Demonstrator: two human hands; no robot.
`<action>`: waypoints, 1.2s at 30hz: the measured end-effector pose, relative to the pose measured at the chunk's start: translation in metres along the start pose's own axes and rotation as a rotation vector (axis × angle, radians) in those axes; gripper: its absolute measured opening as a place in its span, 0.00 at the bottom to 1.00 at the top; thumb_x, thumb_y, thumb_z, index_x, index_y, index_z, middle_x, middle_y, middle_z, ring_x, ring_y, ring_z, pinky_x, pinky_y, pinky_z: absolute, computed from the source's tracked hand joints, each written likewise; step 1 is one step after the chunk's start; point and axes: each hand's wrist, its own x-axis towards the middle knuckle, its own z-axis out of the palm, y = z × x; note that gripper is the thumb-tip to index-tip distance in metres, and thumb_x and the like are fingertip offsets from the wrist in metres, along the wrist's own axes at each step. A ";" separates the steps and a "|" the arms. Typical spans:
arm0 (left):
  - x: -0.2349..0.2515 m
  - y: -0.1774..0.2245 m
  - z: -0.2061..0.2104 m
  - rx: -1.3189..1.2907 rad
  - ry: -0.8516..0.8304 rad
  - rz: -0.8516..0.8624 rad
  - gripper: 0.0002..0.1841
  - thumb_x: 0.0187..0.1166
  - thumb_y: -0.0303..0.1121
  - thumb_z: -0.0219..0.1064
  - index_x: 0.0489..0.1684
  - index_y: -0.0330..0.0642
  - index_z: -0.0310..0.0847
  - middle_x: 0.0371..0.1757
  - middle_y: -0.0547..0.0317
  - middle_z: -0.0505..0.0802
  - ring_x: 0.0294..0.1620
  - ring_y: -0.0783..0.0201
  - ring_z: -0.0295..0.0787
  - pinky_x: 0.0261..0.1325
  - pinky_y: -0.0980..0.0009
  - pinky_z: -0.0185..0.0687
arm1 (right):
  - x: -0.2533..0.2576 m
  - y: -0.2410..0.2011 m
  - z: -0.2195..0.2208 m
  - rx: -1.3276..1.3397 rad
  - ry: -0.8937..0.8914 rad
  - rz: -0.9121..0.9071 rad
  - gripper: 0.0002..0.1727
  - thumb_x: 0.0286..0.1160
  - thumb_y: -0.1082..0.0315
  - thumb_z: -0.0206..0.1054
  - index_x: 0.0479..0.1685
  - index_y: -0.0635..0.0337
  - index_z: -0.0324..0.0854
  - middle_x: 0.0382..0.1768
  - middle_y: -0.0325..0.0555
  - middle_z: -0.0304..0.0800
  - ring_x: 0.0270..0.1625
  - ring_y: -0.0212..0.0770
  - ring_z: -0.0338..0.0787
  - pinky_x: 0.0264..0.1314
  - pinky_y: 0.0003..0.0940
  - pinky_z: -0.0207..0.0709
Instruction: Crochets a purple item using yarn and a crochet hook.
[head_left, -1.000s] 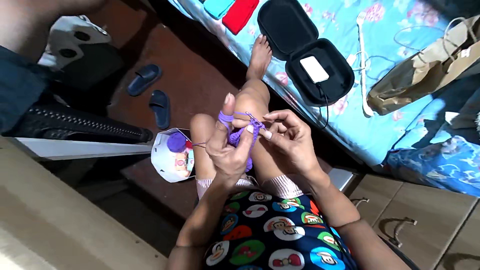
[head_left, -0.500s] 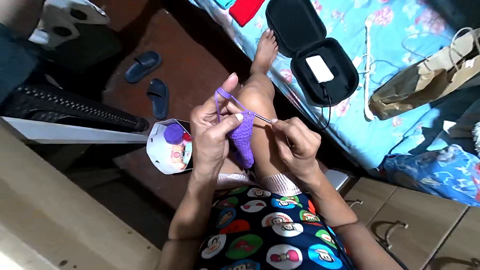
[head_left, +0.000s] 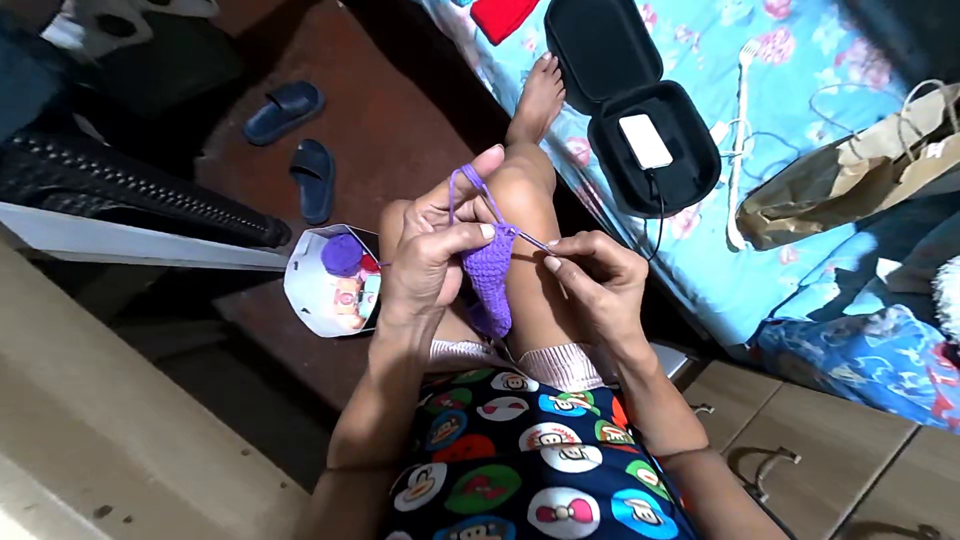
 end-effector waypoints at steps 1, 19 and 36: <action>0.001 -0.001 0.000 -0.014 -0.009 -0.006 0.30 0.68 0.14 0.57 0.76 0.35 0.77 0.30 0.70 0.91 0.31 0.76 0.87 0.42 0.79 0.86 | 0.001 -0.002 0.000 0.071 0.001 0.078 0.09 0.66 0.86 0.69 0.42 0.70 0.88 0.39 0.42 0.94 0.37 0.24 0.90 0.41 0.18 0.85; -0.018 -0.010 0.029 0.881 0.168 0.353 0.35 0.71 0.16 0.68 0.84 0.30 0.66 0.45 0.59 0.94 0.40 0.77 0.91 0.47 0.82 0.87 | 0.007 -0.011 0.009 -0.211 -0.025 0.092 0.05 0.73 0.80 0.68 0.43 0.68 0.87 0.37 0.45 0.92 0.34 0.27 0.88 0.36 0.20 0.84; -0.021 -0.008 0.030 0.362 0.184 0.220 0.31 0.74 0.15 0.64 0.80 0.42 0.75 0.41 0.68 0.93 0.36 0.76 0.88 0.43 0.81 0.86 | -0.003 0.002 0.015 -0.621 0.135 -0.349 0.10 0.70 0.77 0.68 0.45 0.70 0.92 0.28 0.50 0.85 0.30 0.38 0.84 0.30 0.26 0.78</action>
